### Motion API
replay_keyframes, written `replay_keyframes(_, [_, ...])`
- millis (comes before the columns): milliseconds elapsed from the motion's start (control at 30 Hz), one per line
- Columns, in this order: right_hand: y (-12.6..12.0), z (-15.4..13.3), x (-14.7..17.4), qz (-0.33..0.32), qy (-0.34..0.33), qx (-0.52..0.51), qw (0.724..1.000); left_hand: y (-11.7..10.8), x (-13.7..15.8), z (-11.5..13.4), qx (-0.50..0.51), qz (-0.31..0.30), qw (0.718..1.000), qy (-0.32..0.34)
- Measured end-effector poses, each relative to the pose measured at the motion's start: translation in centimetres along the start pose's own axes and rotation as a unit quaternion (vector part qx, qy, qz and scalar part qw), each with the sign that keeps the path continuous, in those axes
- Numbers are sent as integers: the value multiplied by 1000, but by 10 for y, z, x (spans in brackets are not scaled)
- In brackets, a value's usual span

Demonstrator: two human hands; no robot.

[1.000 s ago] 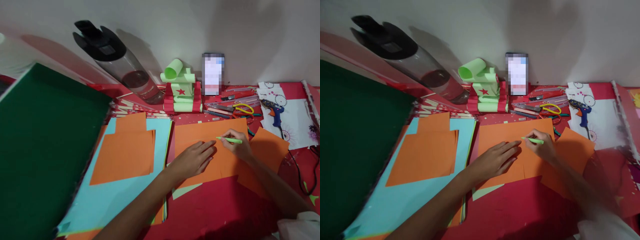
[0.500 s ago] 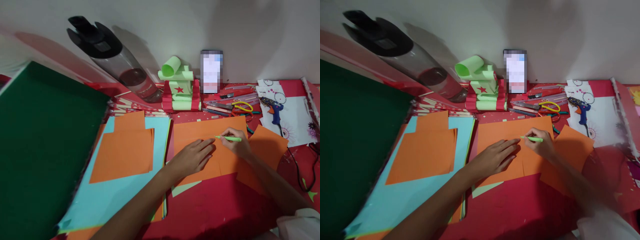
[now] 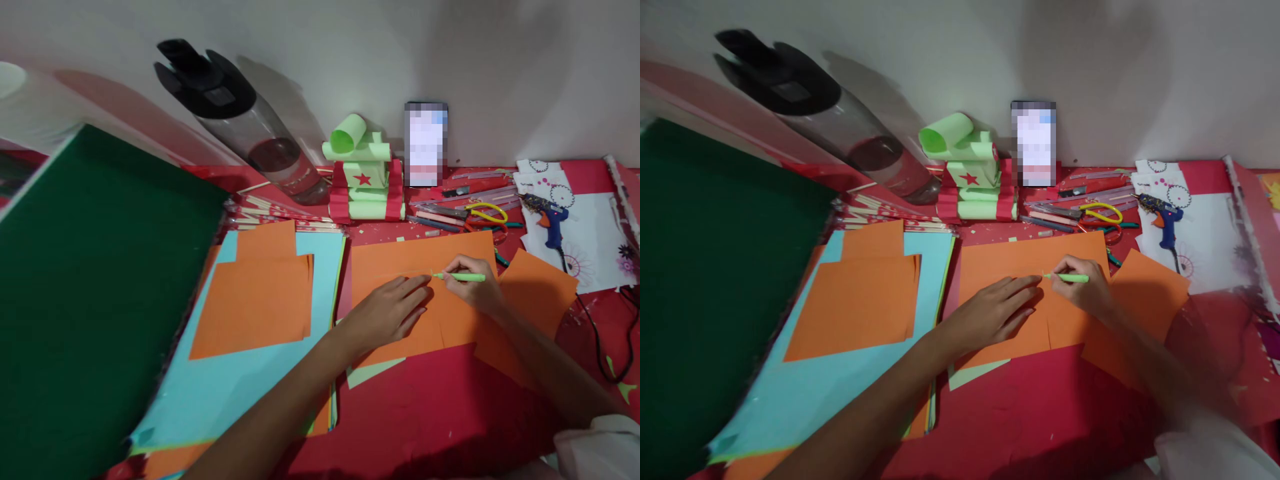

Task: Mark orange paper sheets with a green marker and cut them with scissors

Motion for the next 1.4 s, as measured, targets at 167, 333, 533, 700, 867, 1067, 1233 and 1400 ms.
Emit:
replay_keyframes(167, [0, 0, 1, -5, 6, -4, 1000, 0, -1, 0, -11, 6, 1000, 6])
replay_keyframes(333, [0, 0, 1, -8, 3, -4, 1000, 0, -1, -1, -13, 13, 1000, 11])
replay_keyframes(533, [-1, 0, 2, -19, 1, -5, 1000, 3, 0, -2, -5, 8, 1000, 4])
replay_keyframes(700, [-1, 0, 2, -21, 0, -9, 1000, 3, -1, -2, -2, 20, 1000, 12])
replay_keyframes(867, [-1, 1, 1, -26, 5, -14, 1000, 2, -1, -2, 3, 20, 1000, 11])
replay_keyframes(1067, [-2, 3, 0, -30, -4, -12, 999, 3, -2, -2, -3, 27, 1000, 13])
replay_keyframes(1233, [-2, 5, 0, -35, -2, -4, 999, 3, -3, -2, -13, 35, 999, 20])
replay_keyframes(1400, [-3, 6, 1, -36, -13, 2, 999, 3, -3, -3, -14, 34, 999, 17])
Point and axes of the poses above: each hand's wrist, its own x-axis away from the middle knuckle, its own y-axis out of the palm, z = x × y, the point moved 2 cm from there along -x, towards the middle knuckle, and after that the axes turned 3 degrees about -x, right-handed, at the moved point
